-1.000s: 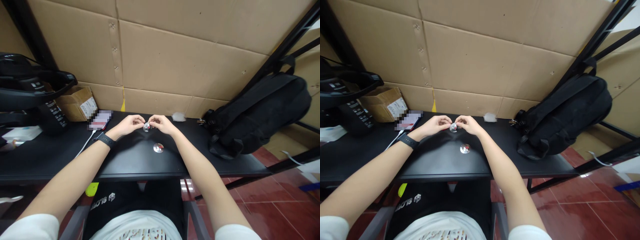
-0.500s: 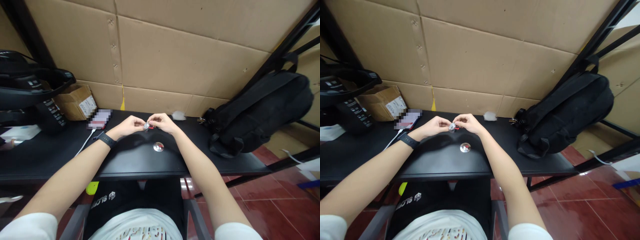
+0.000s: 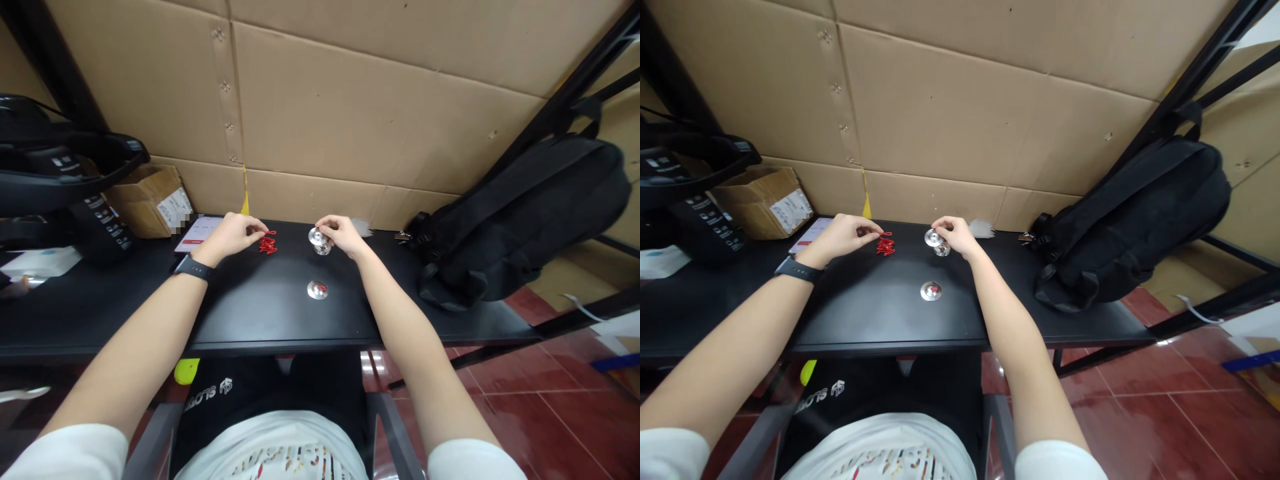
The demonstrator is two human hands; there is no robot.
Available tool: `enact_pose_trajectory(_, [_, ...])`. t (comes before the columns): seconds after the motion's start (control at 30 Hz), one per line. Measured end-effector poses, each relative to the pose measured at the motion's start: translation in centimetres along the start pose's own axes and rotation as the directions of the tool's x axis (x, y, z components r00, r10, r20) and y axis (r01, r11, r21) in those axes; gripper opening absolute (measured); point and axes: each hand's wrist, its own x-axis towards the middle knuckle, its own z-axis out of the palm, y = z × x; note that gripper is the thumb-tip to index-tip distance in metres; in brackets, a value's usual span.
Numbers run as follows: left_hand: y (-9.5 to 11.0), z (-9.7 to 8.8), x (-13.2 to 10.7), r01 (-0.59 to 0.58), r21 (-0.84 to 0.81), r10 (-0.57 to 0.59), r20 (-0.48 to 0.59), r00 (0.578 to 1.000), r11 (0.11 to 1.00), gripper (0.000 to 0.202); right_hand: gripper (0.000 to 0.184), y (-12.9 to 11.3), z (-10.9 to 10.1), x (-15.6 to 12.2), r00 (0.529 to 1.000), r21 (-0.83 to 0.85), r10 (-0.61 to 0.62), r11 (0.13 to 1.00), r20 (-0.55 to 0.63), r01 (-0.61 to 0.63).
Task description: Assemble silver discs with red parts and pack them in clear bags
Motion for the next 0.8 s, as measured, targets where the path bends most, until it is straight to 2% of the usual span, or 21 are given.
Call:
enact_pose_trajectory(0.13, [-0.7,-0.4,0.1,-0.02,0.072,0.013,0.103,0.995,0.997,0.023,0.006,1.8,-1.1,0.6,0.985,-0.148,0.125,0.979,-0.119,-0.142])
enact_pose_trajectory(0.3, [-1.0,0.0,0.2,-0.045,0.066,0.028,0.24,0.97,0.997,0.021,0.01,3.2,-1.5,0.8,0.952,-0.22,0.245,0.934,-0.182,-0.282])
enact_pose_trajectory(0.6, [-1.3,0.4,0.2,-0.034,0.084,0.013,0.244,0.97,0.996,0.023,0.025,3.2,-1.0,0.7,0.961,-0.253,0.253,0.928,-0.115,-0.275])
enact_pose_trajectory(0.8, [-1.4,0.5,0.1,-0.03,0.096,0.006,0.249,0.968,0.995,0.025,0.019,3.2,-1.0,0.6,0.981,-0.327,0.193,0.928,0.005,-0.181])
